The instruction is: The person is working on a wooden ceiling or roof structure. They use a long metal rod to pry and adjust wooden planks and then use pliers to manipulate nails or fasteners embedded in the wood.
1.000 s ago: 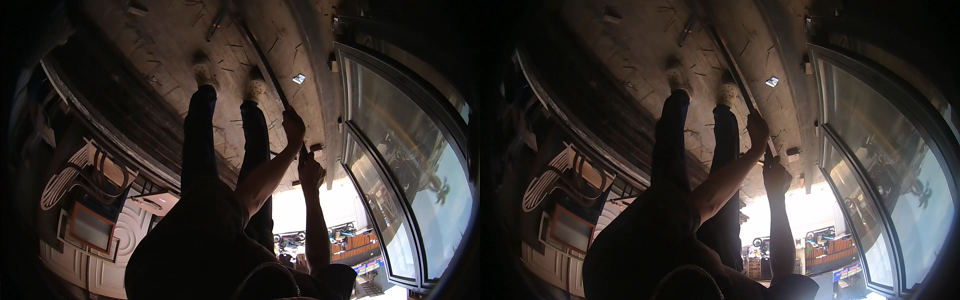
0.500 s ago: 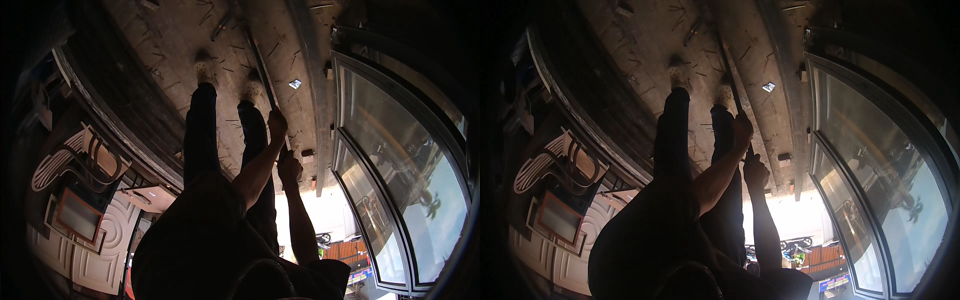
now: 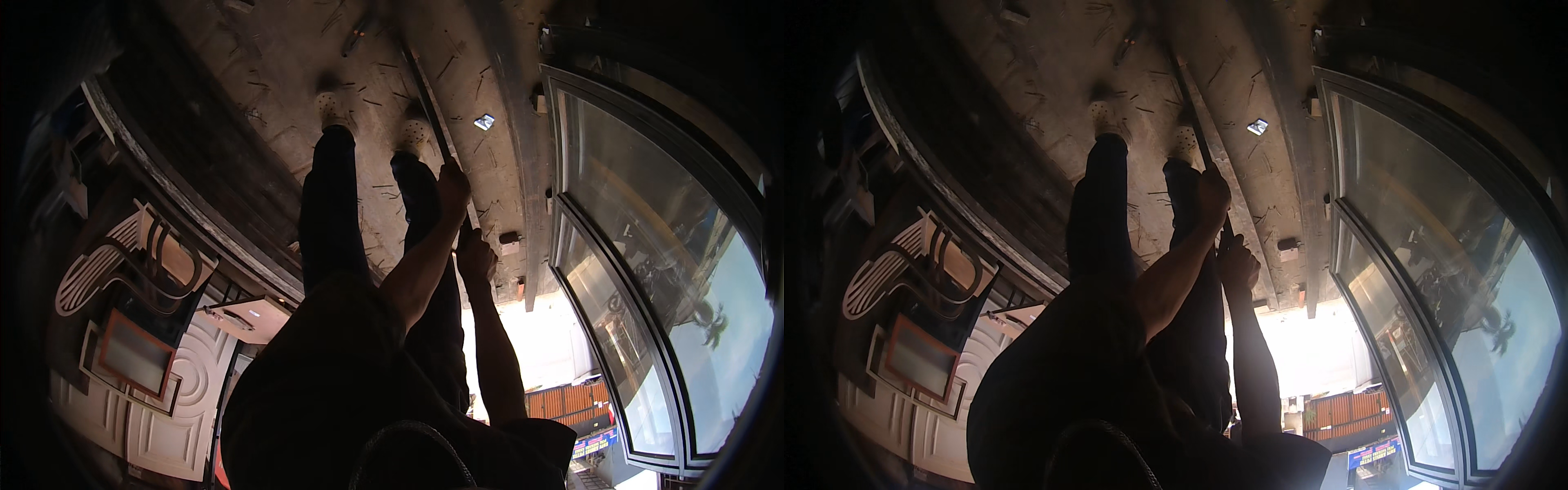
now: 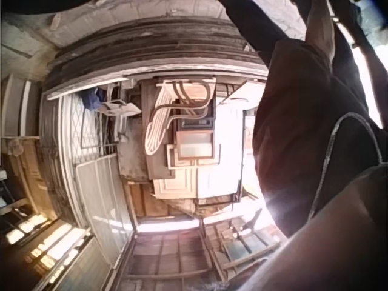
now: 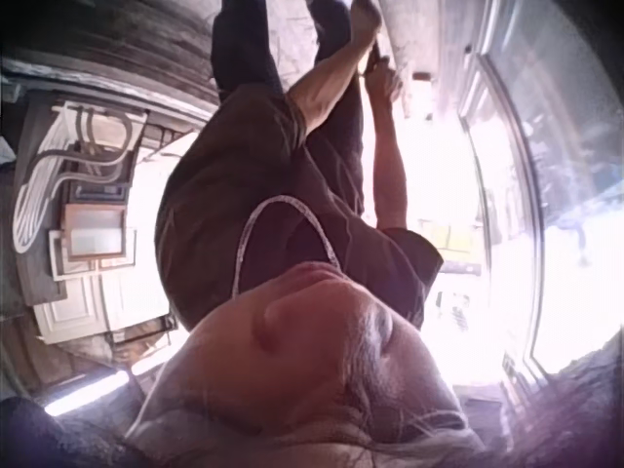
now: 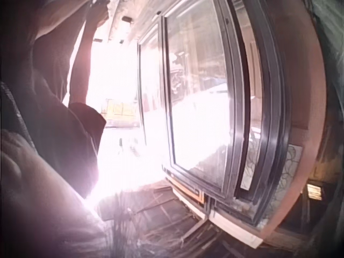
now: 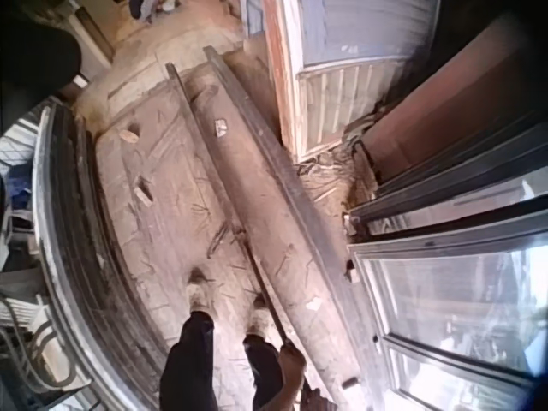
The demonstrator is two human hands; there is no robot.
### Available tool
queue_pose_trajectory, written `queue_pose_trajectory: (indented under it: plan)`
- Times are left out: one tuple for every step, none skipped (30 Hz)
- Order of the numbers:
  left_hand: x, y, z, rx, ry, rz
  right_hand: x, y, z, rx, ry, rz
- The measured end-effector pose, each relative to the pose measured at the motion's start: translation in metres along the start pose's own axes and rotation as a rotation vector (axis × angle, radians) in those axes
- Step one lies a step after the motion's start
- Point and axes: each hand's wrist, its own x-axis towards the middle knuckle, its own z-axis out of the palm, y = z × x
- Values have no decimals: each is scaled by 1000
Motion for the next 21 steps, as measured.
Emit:
queue_pose_trajectory:
  plan:
    - [8, -13, 5, -19, 51, 30, 3, 1, 5, 30, -3, -31]
    - [8, -9, 12, -46, 76, 77, 6, 0, 6, 34, 4, -11]
    - [4, -11, 13, 256, 137, 245, 5, 2, 6, 26, -15, 4]
    - [3, -12, 14, 216, 86, 207, 3, 3, 7, 19, -34, 19]
    - [2, -16, 9, 182, 48, 161, -4, -1, 5, 14, -46, 22]
    - [8, -17, 6, 147, 17, 122, -4, -6, 6, 14, -51, 19]
    - [13, -16, 5, 117, 0, 111, -3, -10, 5, 13, -56, 17]
    - [14, -16, 6, 82, -20, 98, -4, -10, 3, 11, -38, 28]
    - [10, -17, 11, 51, -26, 112, -5, -9, 1, 8, -20, 40]
    - [3, -24, 14, 25, -29, 108, -7, -6, 4, -1, -20, 49]
    - [1, -31, 18, 61, 33, 143, 2, 7, 22, 2, -27, 35]
    - [12, -39, 35, -3, 114, 137, 13, 14, 41, 39, 6, 13]
    - [28, -53, 47, -60, 218, 132, 28, 12, 40, 37, -13, -10]
    - [32, -59, 55, -111, 257, 110, 26, 12, 42, 29, -43, 9]
    - [35, -65, 59, -147, 301, 95, 27, 16, 42, 11, -15, -31]
    - [16, -32, 56, -90, 256, 136, 28, 30, 48, -2, 22, 1]
    - [4, -32, 44, -49, 217, 141, 27, 30, 52, 31, 48, -16]
    - [-9, -32, 33, -9, 179, 143, 22, 32, 57, 60, 62, -33]
    - [2, -36, 28, -5, 130, 151, 20, 26, 59, 49, 47, -16]
    - [10, -42, 26, 2, 80, 158, 18, 20, 61, 40, 32, 4]
    - [3, -23, 14, -55, 22, -58, 16, 18, 69, 25, 33, -5]
